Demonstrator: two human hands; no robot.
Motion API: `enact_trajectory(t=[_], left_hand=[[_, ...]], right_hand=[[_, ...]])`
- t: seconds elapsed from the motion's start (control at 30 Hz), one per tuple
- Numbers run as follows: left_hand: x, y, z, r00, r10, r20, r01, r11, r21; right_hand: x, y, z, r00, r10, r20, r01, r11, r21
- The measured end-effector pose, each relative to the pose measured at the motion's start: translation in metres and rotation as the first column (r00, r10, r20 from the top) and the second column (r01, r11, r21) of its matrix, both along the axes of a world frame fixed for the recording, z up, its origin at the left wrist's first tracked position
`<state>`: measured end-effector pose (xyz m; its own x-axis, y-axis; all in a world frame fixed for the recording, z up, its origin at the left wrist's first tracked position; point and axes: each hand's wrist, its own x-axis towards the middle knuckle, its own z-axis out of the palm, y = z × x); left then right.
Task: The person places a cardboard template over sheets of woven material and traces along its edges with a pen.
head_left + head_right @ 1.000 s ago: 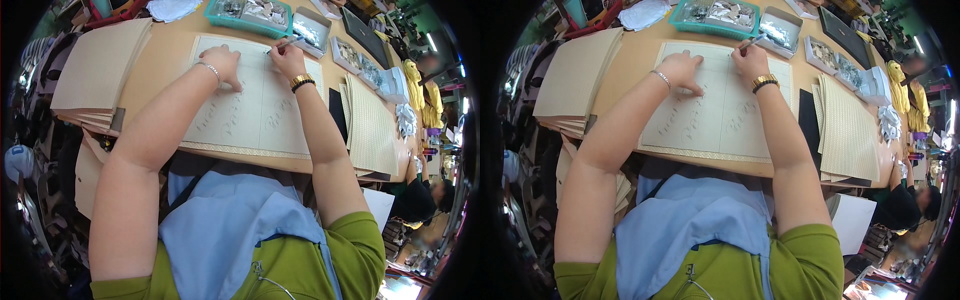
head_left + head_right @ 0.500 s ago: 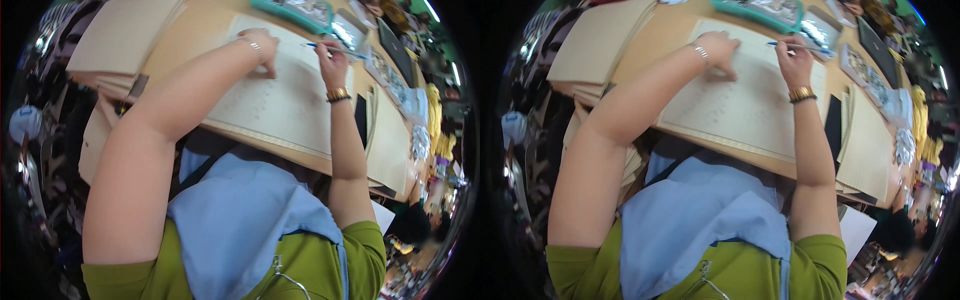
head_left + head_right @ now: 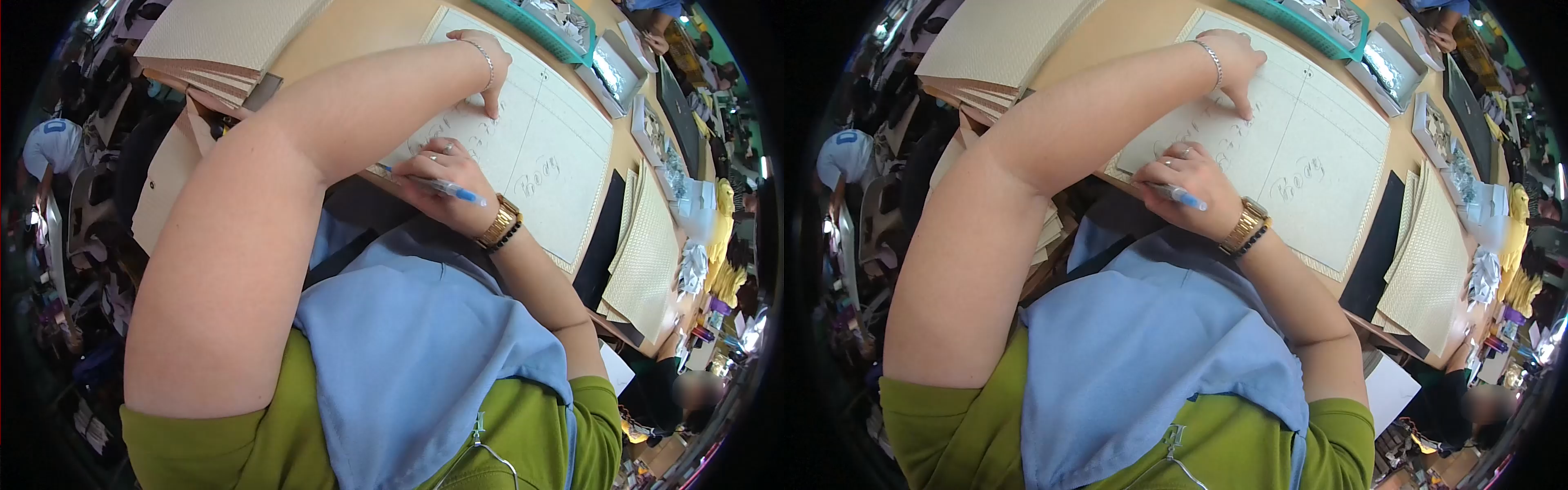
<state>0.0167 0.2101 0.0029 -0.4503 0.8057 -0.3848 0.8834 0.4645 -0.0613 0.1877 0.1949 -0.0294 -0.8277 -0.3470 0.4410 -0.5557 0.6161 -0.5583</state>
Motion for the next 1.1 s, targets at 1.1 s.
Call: enact_trajectory(t=[1.1], left_hand=[[-0.002, -0.001, -0.002, 1.000, 0.011, 0.015, -0.012, 0.998, 0.059]], right_hand=[[0.209, 0.132, 0.006, 0.652, -0.732, 0.199, 0.746, 0.666, 0.005]])
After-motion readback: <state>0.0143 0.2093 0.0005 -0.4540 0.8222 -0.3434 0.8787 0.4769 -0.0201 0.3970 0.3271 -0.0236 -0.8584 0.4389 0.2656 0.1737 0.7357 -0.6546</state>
